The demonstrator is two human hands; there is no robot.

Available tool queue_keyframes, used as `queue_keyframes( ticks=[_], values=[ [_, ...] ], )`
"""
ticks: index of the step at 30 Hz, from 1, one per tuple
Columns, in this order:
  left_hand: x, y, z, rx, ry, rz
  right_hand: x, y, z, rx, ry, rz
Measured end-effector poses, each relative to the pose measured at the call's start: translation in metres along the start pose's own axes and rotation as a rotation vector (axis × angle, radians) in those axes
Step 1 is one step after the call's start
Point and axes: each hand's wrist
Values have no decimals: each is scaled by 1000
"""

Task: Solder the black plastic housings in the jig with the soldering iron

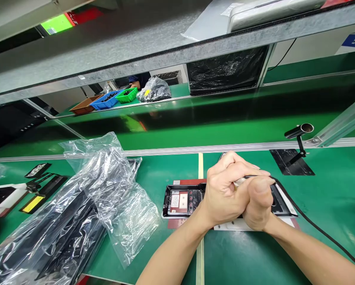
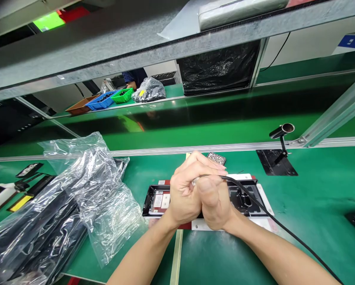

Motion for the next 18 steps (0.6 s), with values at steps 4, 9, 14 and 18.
queue_keyframes(
  ticks=[4,9,14,18],
  values=[
    [1,0,0,-2,15,-11,6,1,4,-13,-20,-20],
    [1,0,1,-5,29,-28,8,2,7,0,-44,-42],
    [0,0,2,8,13,-50,9,2,6,5,-53,-57],
    [-1,0,1,11,-5,-33,8,1,6,8,-51,-63]
  ],
)
Point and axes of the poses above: each hand's wrist, its own z-axis away from the middle knuckle, its own y-axis out of the back of the hand, x = y × z, and after that the axes turned 10 degrees about x, right-handed
